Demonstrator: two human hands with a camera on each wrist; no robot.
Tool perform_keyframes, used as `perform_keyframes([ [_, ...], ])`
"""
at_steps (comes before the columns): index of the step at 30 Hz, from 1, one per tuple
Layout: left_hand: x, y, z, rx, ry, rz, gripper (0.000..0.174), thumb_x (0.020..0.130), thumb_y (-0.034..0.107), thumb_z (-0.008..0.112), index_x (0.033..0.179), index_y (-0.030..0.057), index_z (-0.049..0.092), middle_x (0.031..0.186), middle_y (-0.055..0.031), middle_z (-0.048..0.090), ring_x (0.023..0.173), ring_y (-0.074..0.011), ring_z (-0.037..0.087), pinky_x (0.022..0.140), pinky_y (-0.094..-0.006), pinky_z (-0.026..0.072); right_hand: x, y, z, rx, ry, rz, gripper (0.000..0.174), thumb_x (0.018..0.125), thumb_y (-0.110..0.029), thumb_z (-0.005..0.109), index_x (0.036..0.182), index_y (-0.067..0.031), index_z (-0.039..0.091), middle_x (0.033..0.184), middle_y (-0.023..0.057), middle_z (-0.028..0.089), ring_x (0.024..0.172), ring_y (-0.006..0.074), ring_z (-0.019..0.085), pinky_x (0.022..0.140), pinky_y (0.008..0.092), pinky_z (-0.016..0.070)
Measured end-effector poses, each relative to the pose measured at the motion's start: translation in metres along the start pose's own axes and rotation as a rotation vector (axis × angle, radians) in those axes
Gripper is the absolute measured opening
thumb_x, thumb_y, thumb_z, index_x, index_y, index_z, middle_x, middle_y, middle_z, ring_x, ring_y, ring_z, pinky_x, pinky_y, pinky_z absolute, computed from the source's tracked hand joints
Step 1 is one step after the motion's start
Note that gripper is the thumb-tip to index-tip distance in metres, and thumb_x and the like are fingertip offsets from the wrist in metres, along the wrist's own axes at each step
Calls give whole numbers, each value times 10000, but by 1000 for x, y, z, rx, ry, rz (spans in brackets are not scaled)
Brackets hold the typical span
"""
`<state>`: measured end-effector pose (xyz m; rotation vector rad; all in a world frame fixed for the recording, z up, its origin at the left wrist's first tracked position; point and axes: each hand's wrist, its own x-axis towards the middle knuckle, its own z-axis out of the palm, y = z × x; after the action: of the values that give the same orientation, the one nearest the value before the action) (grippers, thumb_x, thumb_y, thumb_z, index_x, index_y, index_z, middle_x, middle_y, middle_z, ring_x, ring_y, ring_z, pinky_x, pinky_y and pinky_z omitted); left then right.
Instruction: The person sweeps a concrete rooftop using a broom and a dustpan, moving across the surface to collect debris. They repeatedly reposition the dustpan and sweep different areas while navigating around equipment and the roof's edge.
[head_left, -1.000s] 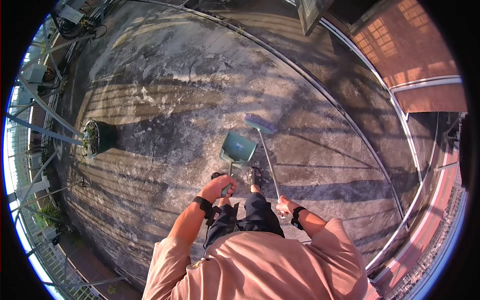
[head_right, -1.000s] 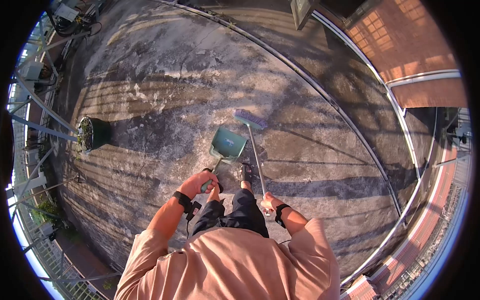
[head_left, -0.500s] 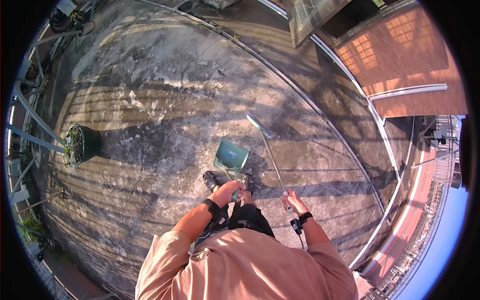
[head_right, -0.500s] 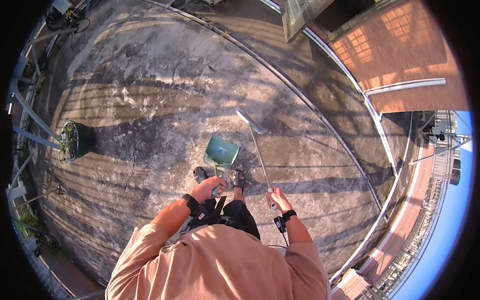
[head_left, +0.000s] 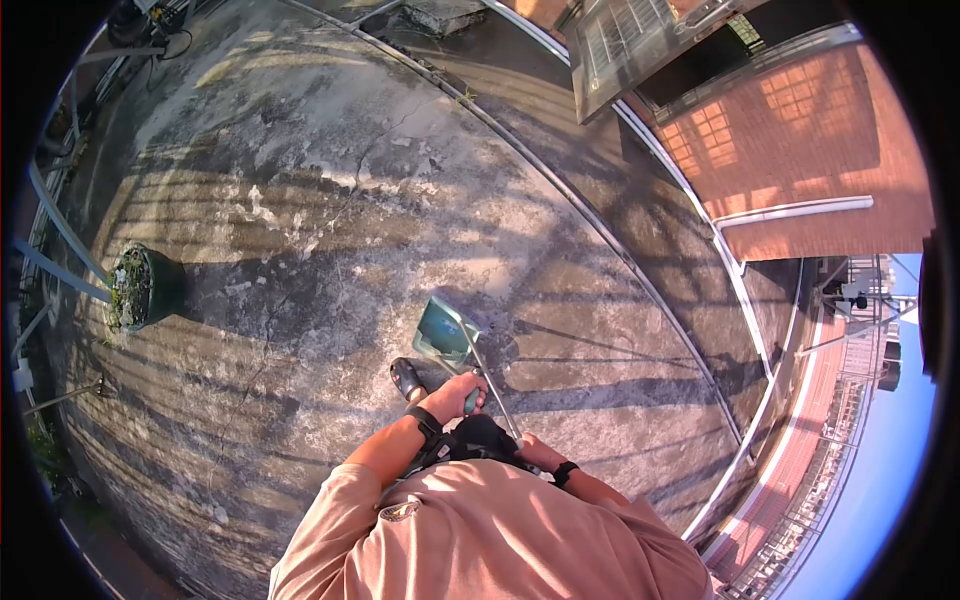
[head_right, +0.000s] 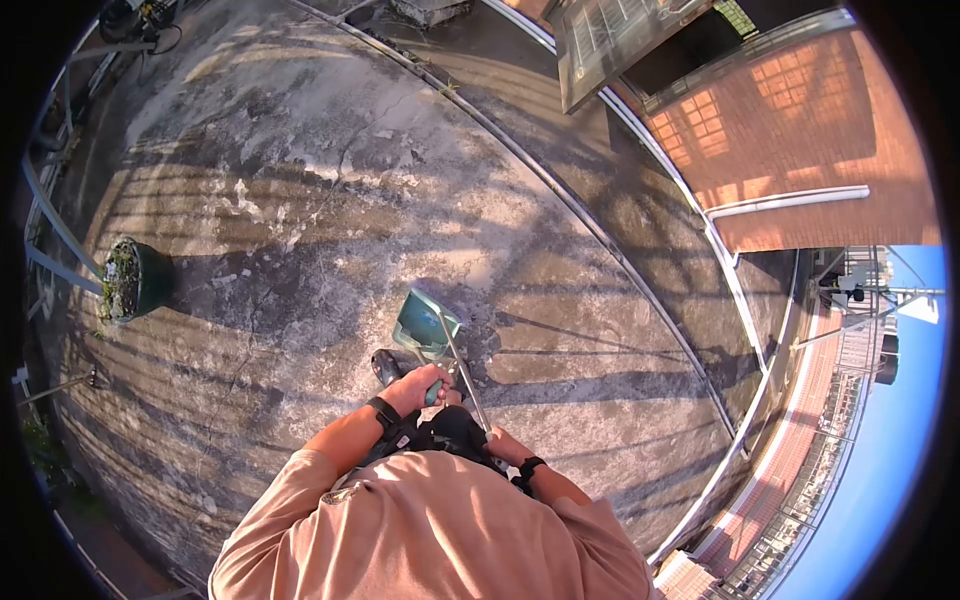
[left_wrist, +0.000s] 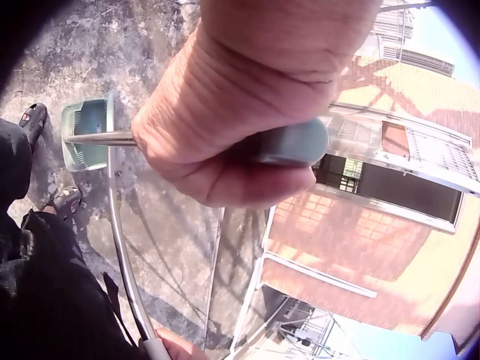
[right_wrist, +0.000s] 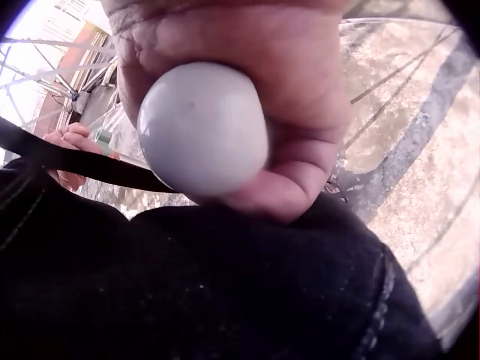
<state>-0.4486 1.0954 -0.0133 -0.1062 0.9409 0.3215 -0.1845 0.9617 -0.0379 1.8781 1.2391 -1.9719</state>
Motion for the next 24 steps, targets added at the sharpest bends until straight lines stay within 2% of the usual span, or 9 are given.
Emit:
perform_keyframes([
  [3,4,7,-1,-22,-24,14,103,761,86,483,682,20,493,546,-55,466,413,-140,429,356,-263,364,-37,-66,-31,-3,-7,100,209,698,-83,599,863,12,513,681,65,554,546,138,542,481,270,427],
  [7,-24,24,5,-66,-71,49,104,776,79,475,679,47,461,561,-15,426,430,-92,415,361,-223,345,-41,-98,-70,191,30,88,164,715,-101,610,812,-19,507,578,30,507,435,103,486,387,251,377],
  [12,-26,55,15,-133,-44,36,168,805,82,449,642,75,409,575,7,394,425,-69,381,356,-195,314,25,-97,-163,447,104,4,244,698,-108,626,786,-81,401,604,16,456,429,105,468,339,250,337],
  [16,-12,87,49,-127,38,22,194,805,75,446,621,79,386,569,15,378,425,-64,365,365,-196,304,73,-161,-265,435,206,-66,241,702,-82,609,749,-122,376,582,-3,417,423,98,451,297,215,291],
  [18,7,108,69,-133,36,34,197,804,77,449,618,81,384,566,16,372,428,-64,358,373,-198,299,114,-176,-326,534,154,-110,238,706,-75,599,764,-125,374,588,-2,425,416,103,447,302,222,296],
  [20,17,121,82,-136,11,8,203,803,82,456,614,84,380,559,18,358,433,-66,345,391,-203,289,163,-179,-378,593,167,-176,210,679,-83,606,729,-91,403,576,-1,439,440,121,488,341,259,357],
  [22,39,129,84,-79,49,54,189,765,87,481,594,90,399,538,14,391,419,-77,368,375,-217,302,223,-170,-418,264,227,-296,195,676,-71,594,711,-81,402,565,10,431,447,137,504,335,280,357],
  [23,47,140,90,-77,64,39,193,765,91,489,595,88,399,535,13,388,419,-79,370,377,-217,304,227,-183,-430,208,178,-238,162,671,-55,581,706,-60,423,575,38,460,449,148,511,336,290,361],
  [24,52,150,102,-86,78,22,197,766,95,498,596,86,400,533,13,385,419,-81,372,380,-216,306,236,-181,-434,476,128,-143,105,650,-35,574,679,-38,473,580,72,507,454,167,525,353,282,380],
])
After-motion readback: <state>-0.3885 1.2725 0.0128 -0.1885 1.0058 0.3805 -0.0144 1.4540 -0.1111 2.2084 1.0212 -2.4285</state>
